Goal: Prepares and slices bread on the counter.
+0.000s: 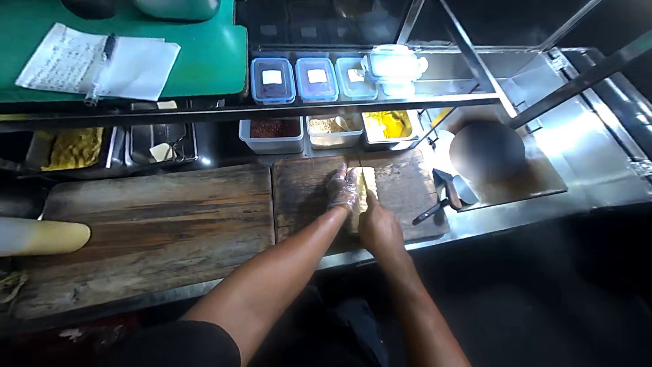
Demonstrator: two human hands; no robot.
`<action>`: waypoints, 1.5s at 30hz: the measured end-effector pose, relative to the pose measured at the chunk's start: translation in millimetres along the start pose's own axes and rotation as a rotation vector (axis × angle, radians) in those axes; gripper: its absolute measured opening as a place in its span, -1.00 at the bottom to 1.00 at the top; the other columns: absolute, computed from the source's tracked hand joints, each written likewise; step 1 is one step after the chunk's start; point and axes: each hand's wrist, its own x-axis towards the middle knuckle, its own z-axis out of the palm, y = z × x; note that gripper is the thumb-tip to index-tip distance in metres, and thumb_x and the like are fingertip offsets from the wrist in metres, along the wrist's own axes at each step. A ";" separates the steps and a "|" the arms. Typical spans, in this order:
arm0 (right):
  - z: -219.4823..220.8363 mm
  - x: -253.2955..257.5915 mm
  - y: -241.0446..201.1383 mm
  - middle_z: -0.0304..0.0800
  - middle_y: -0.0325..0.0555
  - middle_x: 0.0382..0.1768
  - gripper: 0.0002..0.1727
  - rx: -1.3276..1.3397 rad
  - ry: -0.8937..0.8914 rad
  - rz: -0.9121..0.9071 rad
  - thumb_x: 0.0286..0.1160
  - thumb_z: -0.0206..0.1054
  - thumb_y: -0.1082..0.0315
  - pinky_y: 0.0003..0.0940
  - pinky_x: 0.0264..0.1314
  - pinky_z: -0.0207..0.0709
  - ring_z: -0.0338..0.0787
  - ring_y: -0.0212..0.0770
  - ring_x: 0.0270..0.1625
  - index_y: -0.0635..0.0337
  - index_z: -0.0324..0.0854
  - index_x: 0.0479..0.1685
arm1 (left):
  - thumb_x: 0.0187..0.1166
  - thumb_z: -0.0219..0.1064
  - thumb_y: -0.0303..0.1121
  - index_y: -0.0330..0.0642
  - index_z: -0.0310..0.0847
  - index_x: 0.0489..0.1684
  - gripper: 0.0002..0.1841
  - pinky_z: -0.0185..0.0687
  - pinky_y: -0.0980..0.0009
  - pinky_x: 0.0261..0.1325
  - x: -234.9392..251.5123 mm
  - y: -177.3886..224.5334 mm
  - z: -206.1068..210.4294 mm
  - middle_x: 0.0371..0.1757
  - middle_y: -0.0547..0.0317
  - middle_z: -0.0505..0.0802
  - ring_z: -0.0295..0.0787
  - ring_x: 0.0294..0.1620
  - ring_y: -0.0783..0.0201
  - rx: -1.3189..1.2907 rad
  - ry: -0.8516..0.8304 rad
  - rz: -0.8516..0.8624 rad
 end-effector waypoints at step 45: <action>57.6 -39.1 43.0 0.77 0.21 0.01 -0.31 0.063 0.142 -0.097 0.69 0.11 0.31 0.17 -0.29 0.72 0.86 0.17 -0.23 -0.04 0.14 0.86 | 0.84 0.02 0.02 0.07 0.45 0.71 -0.47 0.29 0.14 0.74 4.9 -0.1 8.5 0.57 0.18 0.70 0.51 0.65 0.24 0.028 0.034 -0.009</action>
